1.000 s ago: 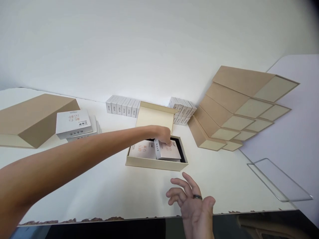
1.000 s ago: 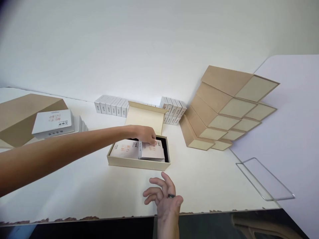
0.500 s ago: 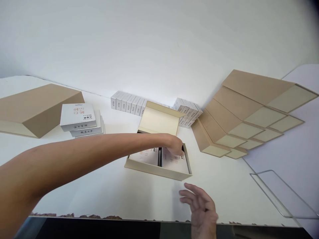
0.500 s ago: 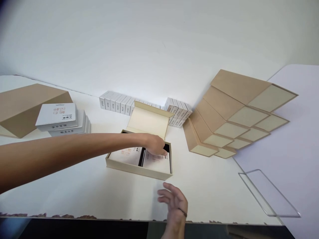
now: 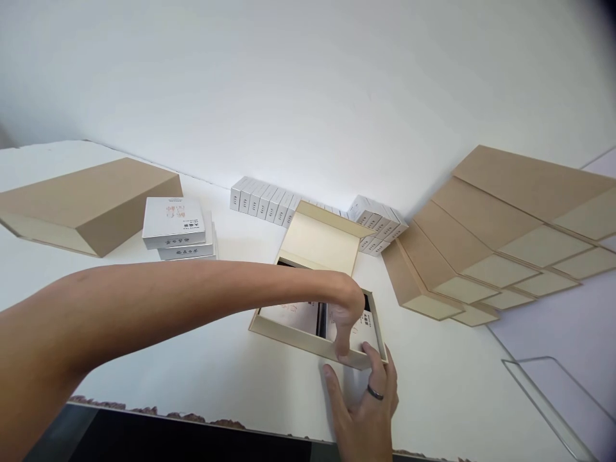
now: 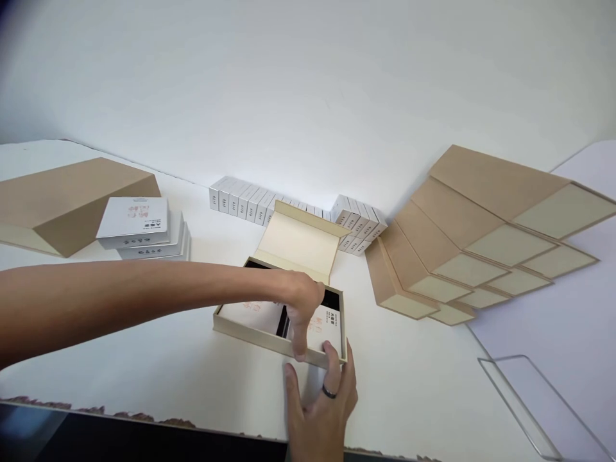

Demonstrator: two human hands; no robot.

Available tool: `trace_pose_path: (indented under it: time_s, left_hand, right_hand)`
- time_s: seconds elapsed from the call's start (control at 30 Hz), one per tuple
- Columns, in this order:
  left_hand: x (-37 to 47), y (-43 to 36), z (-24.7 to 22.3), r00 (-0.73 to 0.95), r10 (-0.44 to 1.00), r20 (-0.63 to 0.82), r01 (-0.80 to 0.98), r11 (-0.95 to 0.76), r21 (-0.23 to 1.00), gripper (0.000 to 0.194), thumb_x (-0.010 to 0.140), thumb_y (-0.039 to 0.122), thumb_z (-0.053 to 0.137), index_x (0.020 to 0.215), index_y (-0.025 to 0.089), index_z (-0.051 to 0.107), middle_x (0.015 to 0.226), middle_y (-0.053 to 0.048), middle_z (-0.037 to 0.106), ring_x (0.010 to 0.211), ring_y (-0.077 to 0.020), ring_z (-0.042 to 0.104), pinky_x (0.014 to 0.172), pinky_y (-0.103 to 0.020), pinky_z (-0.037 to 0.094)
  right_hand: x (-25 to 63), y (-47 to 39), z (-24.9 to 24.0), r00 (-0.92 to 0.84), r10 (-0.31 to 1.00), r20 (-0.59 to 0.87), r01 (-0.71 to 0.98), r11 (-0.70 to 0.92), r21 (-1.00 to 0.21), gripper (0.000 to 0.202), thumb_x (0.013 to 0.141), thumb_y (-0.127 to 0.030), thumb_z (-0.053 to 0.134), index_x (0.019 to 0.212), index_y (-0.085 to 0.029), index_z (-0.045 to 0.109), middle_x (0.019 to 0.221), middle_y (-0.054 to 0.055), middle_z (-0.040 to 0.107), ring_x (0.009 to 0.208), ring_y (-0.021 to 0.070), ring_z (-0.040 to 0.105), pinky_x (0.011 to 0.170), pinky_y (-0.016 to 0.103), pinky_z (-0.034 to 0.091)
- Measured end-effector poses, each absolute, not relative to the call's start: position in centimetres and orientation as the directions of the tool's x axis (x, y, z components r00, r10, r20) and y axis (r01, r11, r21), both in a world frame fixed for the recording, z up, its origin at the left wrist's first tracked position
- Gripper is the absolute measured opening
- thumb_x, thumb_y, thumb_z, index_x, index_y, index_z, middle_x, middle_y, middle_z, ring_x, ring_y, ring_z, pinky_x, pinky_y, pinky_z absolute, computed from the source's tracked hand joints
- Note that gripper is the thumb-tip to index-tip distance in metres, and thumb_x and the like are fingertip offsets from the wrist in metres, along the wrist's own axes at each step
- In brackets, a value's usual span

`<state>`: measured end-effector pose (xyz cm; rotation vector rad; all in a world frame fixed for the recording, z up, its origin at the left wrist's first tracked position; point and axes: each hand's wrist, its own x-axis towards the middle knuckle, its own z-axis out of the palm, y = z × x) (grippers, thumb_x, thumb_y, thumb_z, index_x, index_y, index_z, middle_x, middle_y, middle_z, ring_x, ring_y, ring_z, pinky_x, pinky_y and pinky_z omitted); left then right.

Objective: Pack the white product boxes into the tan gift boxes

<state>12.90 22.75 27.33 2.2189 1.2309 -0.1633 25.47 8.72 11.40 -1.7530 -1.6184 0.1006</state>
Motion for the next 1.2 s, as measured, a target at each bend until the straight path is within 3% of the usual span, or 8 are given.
trace_pose_path:
  time_s: [0.3,0.4,0.5,0.6,0.73,0.9,1.1,1.2]
  left_hand:
    - [10.1,21.4,27.2,0.608,0.610,-0.508,0.794,-0.474,0.381,0.145,0.040,0.034,0.093,0.157,0.013,0.009,0.126,-0.019,0.065,0.103,-0.0356,0.066,0.085,-0.041,0.054]
    - [8.8,20.9,27.4,0.601,0.621,-0.503,0.790,-0.555,0.259,0.131,0.038,0.028,0.094,0.152,0.017,0.031,0.123,-0.018,0.066,0.097,-0.0384,0.067,0.082,-0.046,0.054]
    - [7.9,20.7,27.1,0.564,0.632,-0.531,0.795,-0.590,0.143,0.122,0.044,0.031,0.093,0.151,0.024,0.035,0.117,-0.014,0.070,0.093,-0.0394,0.067,0.078,-0.048,0.055]
    - [7.5,20.5,26.5,0.536,0.655,-0.532,0.792,-0.609,0.048,0.114,0.055,0.036,0.088,0.153,0.027,0.030,0.103,-0.010,0.073,0.087,-0.0359,0.068,0.077,-0.047,0.055]
    - [7.1,20.9,25.8,0.556,0.637,-0.534,0.776,-0.628,0.060,0.102,0.056,0.045,0.086,0.147,0.034,0.041,0.100,-0.008,0.073,0.082,-0.0346,0.067,0.073,-0.046,0.054]
    - [6.9,22.1,25.3,0.526,0.612,-0.591,0.795,-0.601,0.084,0.122,0.045,0.052,0.088,0.152,0.032,0.032,0.104,-0.009,0.072,0.085,-0.0353,0.066,0.077,-0.048,0.054]
    - [6.6,21.5,25.7,0.513,0.649,-0.562,0.829,-0.545,0.127,0.133,0.042,0.047,0.091,0.154,0.026,0.024,0.103,-0.011,0.073,0.085,-0.0363,0.068,0.075,-0.046,0.055]
    - [5.4,20.6,27.6,0.520,0.682,-0.514,0.842,-0.510,0.175,0.116,0.047,0.053,0.088,0.147,0.023,0.038,0.103,-0.011,0.073,0.087,-0.0334,0.067,0.072,-0.039,0.054]
  right_hand:
    - [26.0,9.7,14.4,-0.082,0.844,0.530,0.930,0.256,-0.265,0.065,0.094,-0.054,0.054,0.147,-0.029,0.026,0.157,0.017,0.018,0.140,0.0412,0.026,0.106,0.067,0.029]
    - [27.3,11.9,17.2,-0.359,0.858,0.367,0.886,0.437,-0.156,0.057,0.092,-0.053,0.058,0.142,-0.039,0.035,0.160,0.006,0.015,0.143,0.0374,0.023,0.107,0.063,0.032]
    - [27.7,14.8,20.5,-0.491,0.870,-0.045,0.867,0.483,-0.126,0.077,0.085,-0.053,0.068,0.149,-0.046,0.026,0.160,0.001,0.018,0.145,0.0345,0.018,0.108,0.056,0.035]
    - [26.7,17.6,23.3,-0.528,0.806,-0.268,0.847,0.523,-0.095,0.070,0.085,-0.049,0.067,0.147,-0.037,0.038,0.152,0.004,0.033,0.142,0.0324,0.023,0.111,0.051,0.032]
    - [24.9,20.3,25.1,-0.534,0.670,-0.515,0.822,0.555,-0.130,0.055,0.075,-0.063,0.070,0.117,-0.027,0.063,0.122,0.007,0.050,0.120,0.0332,0.044,0.093,0.047,0.046]
    - [23.8,21.6,25.2,-0.537,0.625,-0.567,0.798,0.594,-0.101,0.060,0.068,-0.058,0.074,0.118,-0.027,0.062,0.108,0.006,0.050,0.100,0.0299,0.054,0.079,0.045,0.049]
    - [23.8,21.4,25.3,-0.568,0.620,-0.541,0.775,0.624,-0.098,0.056,0.069,-0.056,0.073,0.116,-0.026,0.064,0.111,0.007,0.051,0.100,0.0282,0.055,0.077,0.040,0.048]
    - [24.0,21.2,25.3,-0.582,0.627,-0.519,0.771,0.628,-0.106,0.056,0.072,-0.056,0.070,0.121,-0.029,0.063,0.113,0.007,0.050,0.105,0.0289,0.054,0.080,0.041,0.048]
